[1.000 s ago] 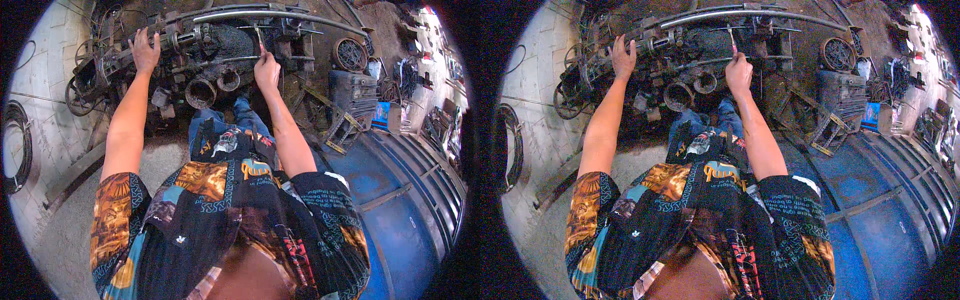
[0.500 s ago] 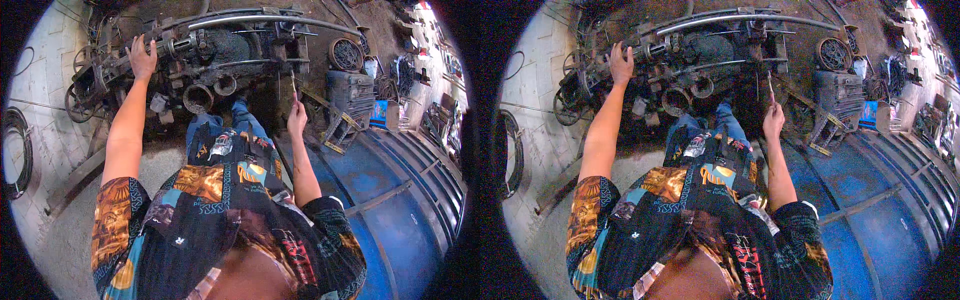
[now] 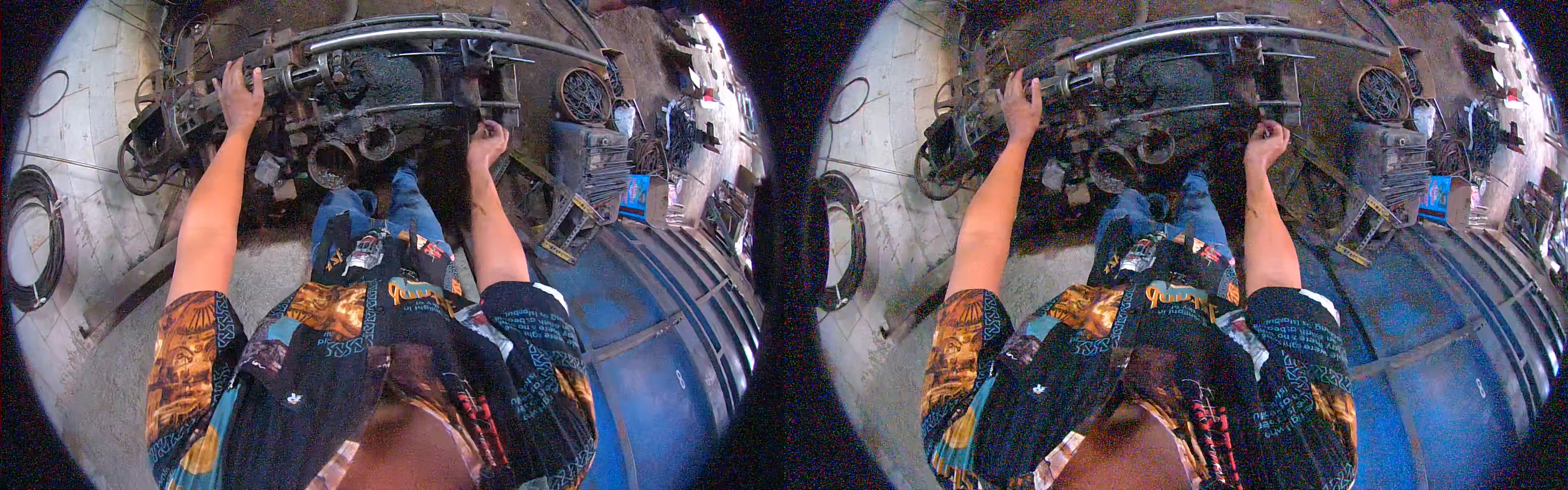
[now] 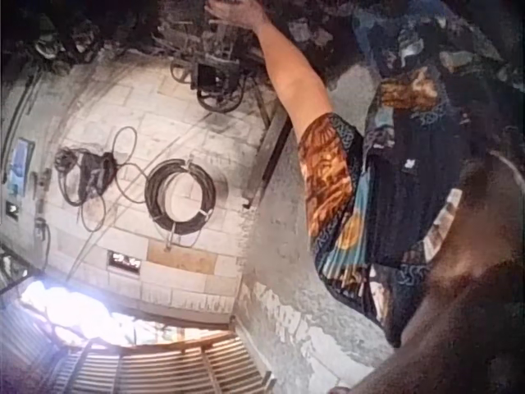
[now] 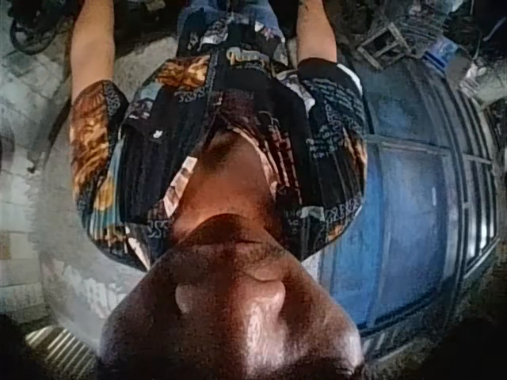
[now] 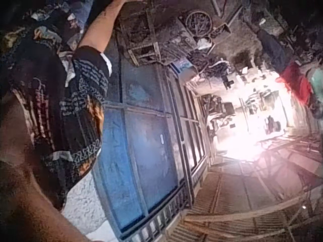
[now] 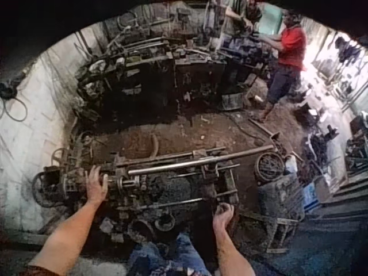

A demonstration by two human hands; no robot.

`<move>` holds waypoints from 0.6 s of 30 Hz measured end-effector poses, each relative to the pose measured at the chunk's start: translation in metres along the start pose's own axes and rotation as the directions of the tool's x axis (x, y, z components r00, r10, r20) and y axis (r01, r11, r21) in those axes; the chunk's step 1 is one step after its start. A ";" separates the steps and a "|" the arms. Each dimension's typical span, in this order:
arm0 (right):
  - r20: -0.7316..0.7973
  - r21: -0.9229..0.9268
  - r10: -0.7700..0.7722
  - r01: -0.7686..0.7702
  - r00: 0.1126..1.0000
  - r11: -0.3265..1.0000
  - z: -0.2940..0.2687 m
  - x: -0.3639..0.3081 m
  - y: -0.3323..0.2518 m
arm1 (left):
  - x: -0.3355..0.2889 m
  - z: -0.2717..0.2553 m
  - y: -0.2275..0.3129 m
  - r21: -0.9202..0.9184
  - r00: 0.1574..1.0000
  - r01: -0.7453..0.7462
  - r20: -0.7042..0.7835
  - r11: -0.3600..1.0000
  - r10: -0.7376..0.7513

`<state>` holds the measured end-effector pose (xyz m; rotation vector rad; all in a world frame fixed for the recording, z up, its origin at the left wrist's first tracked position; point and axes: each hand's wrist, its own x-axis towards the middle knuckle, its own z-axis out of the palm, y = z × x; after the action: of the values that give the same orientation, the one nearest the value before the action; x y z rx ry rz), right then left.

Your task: Manually repairing or adjusting a mechanical assembly on a fabrication floor using metal rods and hand tools.

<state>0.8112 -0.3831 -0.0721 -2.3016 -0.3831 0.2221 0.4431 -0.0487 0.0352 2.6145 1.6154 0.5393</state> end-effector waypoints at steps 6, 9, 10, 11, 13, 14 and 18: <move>-0.027 -0.196 -0.238 0.228 0.971 0.954 0.005 -0.001 0.015 | 0.001 0.000 0.005 0.038 1.000 -0.015 0.004 0.999 0.015; -0.013 -0.143 -0.263 0.258 0.965 0.955 -0.002 -0.005 0.006 | 0.002 0.002 0.001 0.053 1.000 -0.019 0.005 0.998 0.019; -0.007 -0.060 -0.172 0.172 0.985 0.983 -0.007 -0.007 -0.002 | 0.001 0.002 -0.001 0.056 1.000 -0.014 0.005 0.998 0.013; 0.001 0.019 -0.082 0.082 0.997 0.996 -0.013 -0.010 -0.008 | 0.001 0.003 -0.001 0.042 1.000 -0.015 0.002 0.999 0.015; 0.017 0.011 -0.145 0.145 0.989 0.989 -0.024 -0.017 -0.011 | 0.001 0.006 -0.001 0.022 1.000 -0.014 -0.005 1.000 0.014; 0.033 0.005 -0.204 0.204 0.978 0.979 -0.032 -0.021 -0.014 | 0.001 0.006 -0.002 0.025 1.000 -0.010 -0.011 1.000 0.010; 0.212 -0.111 -0.163 0.189 0.964 0.976 -0.054 -0.050 -0.009 | 0.000 0.003 0.003 0.021 1.000 0.009 -0.023 1.000 -0.009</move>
<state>0.7769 -0.4305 -0.0267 -2.3628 -0.7223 0.3511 0.4468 -0.0493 0.0333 2.6240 1.6474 0.5568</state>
